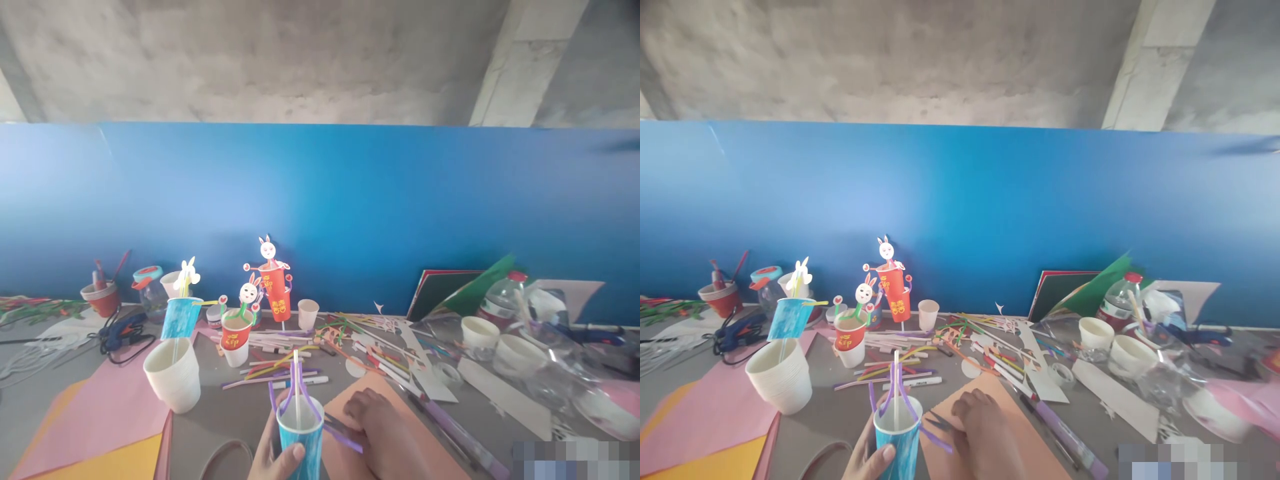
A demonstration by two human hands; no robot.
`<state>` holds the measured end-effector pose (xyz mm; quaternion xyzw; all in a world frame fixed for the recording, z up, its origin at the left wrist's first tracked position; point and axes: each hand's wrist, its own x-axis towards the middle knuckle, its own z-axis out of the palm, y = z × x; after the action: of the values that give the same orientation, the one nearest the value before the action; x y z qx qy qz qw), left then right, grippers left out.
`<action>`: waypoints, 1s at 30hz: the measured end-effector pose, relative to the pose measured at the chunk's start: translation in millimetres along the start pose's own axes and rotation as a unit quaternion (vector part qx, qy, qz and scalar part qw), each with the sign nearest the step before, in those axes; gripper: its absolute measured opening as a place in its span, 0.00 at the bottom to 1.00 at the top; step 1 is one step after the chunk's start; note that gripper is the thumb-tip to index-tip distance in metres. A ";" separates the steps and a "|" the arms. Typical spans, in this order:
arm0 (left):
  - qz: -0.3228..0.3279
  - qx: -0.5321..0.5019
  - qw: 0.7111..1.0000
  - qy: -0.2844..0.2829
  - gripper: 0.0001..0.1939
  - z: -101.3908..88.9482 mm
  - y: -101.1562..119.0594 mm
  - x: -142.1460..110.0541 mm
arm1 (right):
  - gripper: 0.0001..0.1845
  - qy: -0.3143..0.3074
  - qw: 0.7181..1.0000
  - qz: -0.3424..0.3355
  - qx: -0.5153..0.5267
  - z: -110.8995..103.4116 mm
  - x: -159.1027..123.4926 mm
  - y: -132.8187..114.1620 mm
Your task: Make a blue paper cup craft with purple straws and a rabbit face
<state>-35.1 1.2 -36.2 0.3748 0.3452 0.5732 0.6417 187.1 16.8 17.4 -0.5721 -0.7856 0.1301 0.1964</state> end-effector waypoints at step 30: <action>-0.004 -0.034 0.990 -0.138 0.43 15.3 15.3 -2.3 | 0.03 0.159 0.918 -0.243 0.271 -0.9 -14.4 -28.5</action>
<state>-29.2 -1.5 -15.4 0.4273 0.2350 0.5249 0.6976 167.3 -5.8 28.1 -0.3020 -0.7934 0.1933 0.4919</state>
